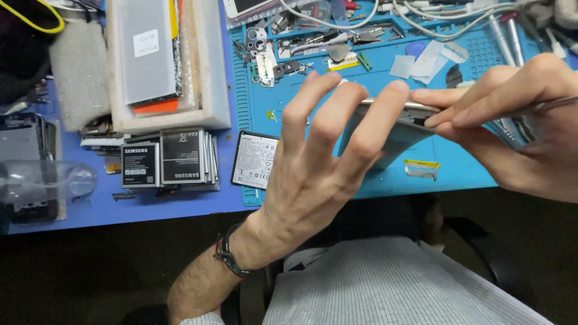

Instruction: A person is disassembling a smartphone by using a metal pry tool to remove the back cover at a repair station.

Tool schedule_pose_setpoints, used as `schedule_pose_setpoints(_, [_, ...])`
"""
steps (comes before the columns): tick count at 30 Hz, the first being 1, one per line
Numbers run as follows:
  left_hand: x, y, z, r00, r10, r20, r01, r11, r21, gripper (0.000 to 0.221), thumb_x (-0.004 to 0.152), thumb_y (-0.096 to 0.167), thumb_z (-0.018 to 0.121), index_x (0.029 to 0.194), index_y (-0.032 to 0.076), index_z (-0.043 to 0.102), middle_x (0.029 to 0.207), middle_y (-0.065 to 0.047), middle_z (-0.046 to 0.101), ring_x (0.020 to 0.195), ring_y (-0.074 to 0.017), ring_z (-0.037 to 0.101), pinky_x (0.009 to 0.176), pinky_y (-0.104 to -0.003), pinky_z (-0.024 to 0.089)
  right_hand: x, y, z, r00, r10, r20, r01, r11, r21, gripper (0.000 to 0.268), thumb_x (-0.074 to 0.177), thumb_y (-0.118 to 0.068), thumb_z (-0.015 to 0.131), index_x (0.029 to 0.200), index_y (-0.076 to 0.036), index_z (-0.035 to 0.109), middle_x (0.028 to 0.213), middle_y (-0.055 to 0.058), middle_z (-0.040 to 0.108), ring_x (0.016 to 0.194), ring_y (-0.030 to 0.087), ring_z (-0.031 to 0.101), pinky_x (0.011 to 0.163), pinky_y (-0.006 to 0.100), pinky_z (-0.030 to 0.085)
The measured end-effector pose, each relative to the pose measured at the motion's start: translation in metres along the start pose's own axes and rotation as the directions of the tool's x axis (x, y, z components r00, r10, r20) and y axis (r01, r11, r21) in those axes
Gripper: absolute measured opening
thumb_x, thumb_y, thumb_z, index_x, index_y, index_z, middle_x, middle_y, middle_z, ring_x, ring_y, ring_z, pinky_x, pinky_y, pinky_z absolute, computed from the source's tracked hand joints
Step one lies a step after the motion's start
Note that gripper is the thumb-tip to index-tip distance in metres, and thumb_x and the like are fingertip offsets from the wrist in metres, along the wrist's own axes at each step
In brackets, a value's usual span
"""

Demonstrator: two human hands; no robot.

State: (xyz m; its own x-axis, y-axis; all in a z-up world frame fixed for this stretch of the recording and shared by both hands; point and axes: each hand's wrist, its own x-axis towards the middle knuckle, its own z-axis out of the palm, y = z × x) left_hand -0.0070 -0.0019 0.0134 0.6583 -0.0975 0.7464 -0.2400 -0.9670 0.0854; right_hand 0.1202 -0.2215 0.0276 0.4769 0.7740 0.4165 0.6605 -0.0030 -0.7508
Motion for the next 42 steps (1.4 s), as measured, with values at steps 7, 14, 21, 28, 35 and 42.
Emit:
schedule_pose_setpoints(7, [0.018, 0.000, -0.002, 0.955, 0.287, 0.080, -0.297, 0.923, 0.245, 0.024, 0.118, 0.018, 0.061, 0.134, 0.011, 0.077, 0.140, -0.006, 0.065, 0.125, -0.0197, 0.067, 0.106, -0.040, 0.058, 0.012, -0.013, -0.006, 0.998, -0.059, 0.016, 0.061, 0.967, -0.247, 0.017, 0.102, 0.007, 0.075, 0.106, 0.008, 0.059, 0.092, 0.015, 0.074, 0.114, 0.031, 0.082, 0.094, 0.030, 0.065])
schedule_pose_setpoints(14, [0.019, -0.001, 0.015, 0.965, 0.262, 0.004, -0.256, 0.939, 0.231, 0.016, 0.110, 0.002, 0.064, 0.126, 0.004, 0.068, 0.113, -0.007, 0.066, 0.102, -0.0214, 0.065, 0.086, -0.032, 0.060, 0.015, 0.001, -0.009, 0.999, 0.035, -0.034, -0.043, 0.952, -0.302, 0.016, 0.103, 0.005, 0.083, 0.108, 0.008, 0.068, 0.102, 0.015, 0.070, 0.119, 0.031, 0.080, 0.099, 0.034, 0.066])
schedule_pose_setpoints(21, [0.032, -0.009, 0.035, 0.972, 0.227, 0.065, -0.236, 0.944, 0.232, 0.025, 0.097, -0.012, 0.062, 0.088, 0.011, 0.054, 0.088, -0.005, 0.043, 0.084, -0.0235, 0.045, 0.065, -0.035, 0.038, 0.025, 0.002, -0.009, 0.998, 0.069, -0.006, -0.068, 0.972, -0.226, 0.023, 0.103, 0.009, 0.079, 0.108, 0.008, 0.057, 0.097, 0.017, 0.069, 0.126, 0.034, 0.079, 0.095, 0.032, 0.067])
schedule_pose_setpoints(28, [0.038, -0.010, 0.048, 0.971, 0.205, 0.121, -0.230, 0.942, 0.246, 0.024, 0.093, -0.007, 0.063, 0.084, 0.015, 0.057, 0.093, -0.005, 0.046, 0.082, -0.0217, 0.047, 0.065, -0.035, 0.038, 0.029, 0.016, -0.016, 0.999, 0.020, 0.029, -0.010, 0.956, -0.294, 0.015, 0.104, 0.008, 0.080, 0.109, 0.015, 0.067, 0.102, 0.020, 0.064, 0.113, 0.032, 0.079, 0.095, 0.036, 0.068])
schedule_pose_setpoints(35, [0.037, -0.018, 0.051, 0.965, 0.220, 0.143, -0.244, 0.952, 0.185, 0.026, 0.080, -0.010, 0.069, 0.088, 0.012, 0.057, 0.095, -0.005, 0.046, 0.083, -0.0219, 0.045, 0.064, -0.036, 0.039, 0.027, 0.016, -0.015, 1.000, 0.025, 0.015, -0.019, 0.948, -0.318, 0.015, 0.105, 0.010, 0.082, 0.110, 0.015, 0.069, 0.105, 0.020, 0.062, 0.120, 0.036, 0.079, 0.099, 0.037, 0.067])
schedule_pose_setpoints(42, [0.038, -0.017, 0.053, 0.968, 0.166, 0.187, -0.185, 0.979, 0.087, 0.054, 0.050, -0.010, 0.078, 0.095, 0.010, 0.058, 0.103, -0.004, 0.049, 0.090, -0.0233, 0.047, 0.067, -0.038, 0.041, 0.028, 0.011, -0.017, 0.999, 0.046, 0.016, -0.037, 0.928, -0.372, 0.015, 0.110, 0.006, 0.082, 0.112, 0.013, 0.069, 0.105, 0.021, 0.065, 0.114, 0.034, 0.079, 0.099, 0.039, 0.067])
